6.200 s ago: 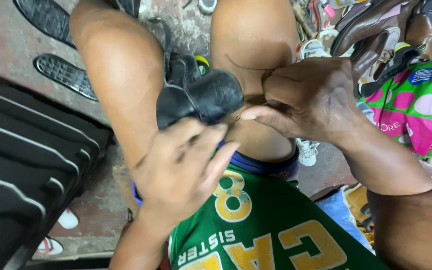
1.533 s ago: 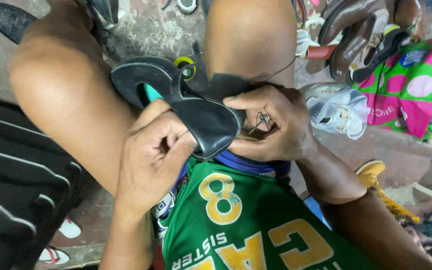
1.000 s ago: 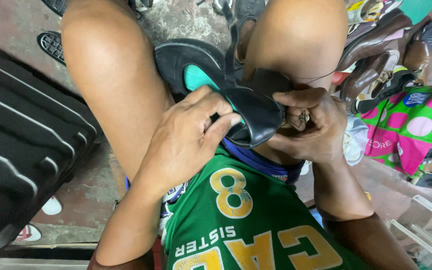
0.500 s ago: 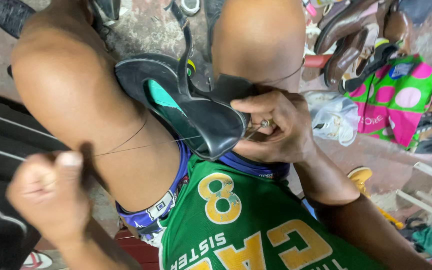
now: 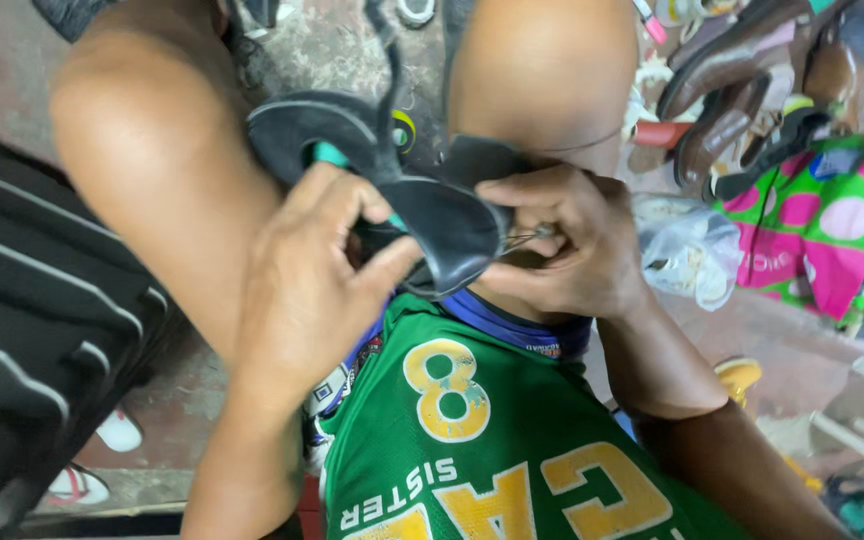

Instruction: The person sews a black shoe using a needle and thread. They repeatedly push the needle through the shoe's upper and pull the thread tight to stitch the material together.

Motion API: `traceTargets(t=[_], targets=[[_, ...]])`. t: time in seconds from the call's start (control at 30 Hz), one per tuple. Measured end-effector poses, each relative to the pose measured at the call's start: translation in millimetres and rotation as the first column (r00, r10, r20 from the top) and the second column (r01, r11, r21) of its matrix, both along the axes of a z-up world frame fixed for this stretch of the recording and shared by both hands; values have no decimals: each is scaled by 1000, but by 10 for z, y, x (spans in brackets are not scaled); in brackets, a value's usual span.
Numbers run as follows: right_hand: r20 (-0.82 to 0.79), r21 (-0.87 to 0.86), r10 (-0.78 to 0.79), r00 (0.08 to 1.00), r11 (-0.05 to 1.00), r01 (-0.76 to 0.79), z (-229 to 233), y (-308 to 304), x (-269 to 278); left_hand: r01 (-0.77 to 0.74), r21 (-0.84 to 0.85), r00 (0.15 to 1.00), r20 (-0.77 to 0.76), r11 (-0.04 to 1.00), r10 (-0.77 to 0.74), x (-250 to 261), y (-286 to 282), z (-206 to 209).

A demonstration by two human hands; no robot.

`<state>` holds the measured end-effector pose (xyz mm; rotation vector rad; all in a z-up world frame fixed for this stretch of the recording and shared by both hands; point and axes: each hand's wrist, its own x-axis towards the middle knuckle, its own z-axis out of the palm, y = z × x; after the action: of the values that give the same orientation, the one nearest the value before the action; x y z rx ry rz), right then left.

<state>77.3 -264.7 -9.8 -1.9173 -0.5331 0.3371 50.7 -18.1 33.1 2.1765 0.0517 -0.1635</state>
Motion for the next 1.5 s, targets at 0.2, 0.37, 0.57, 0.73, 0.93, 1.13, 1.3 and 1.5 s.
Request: traceTargets(t=[0.2,0.37,0.57,0.73,0.93,1.13,1.3,1.5], targets=[[232,-50,50,972,998,-40,25,27,71,32,-185,989,-138,982,-58,-5,21,-19],[189,-32,76,979,997,-71,124,69,167,-87,-331,981,-193,940,23,-78,41,-111],[129,-22,114,985,993,-112,97,41,165,69,-231,983,-151,971,-106,-35,67,-53],[125,-27,90,988,996,-88,105,30,135,199,-308,975,-30,930,-219,60,108,6],[74,-28,75,994,997,-73,109,52,113,59,-331,971,-198,942,-131,-26,26,-46],[96,-220,182,979,963,-157,333,-72,147,120,-307,984,-92,944,-154,-51,-5,-161],[-110,-534,234,966,806,-256,684,-244,334,120,-233,986,-87,965,-144,-85,-33,-240],[197,-318,66,978,948,0,510,-117,229,52,-392,997,-31,918,-70,-207,-25,-384]])
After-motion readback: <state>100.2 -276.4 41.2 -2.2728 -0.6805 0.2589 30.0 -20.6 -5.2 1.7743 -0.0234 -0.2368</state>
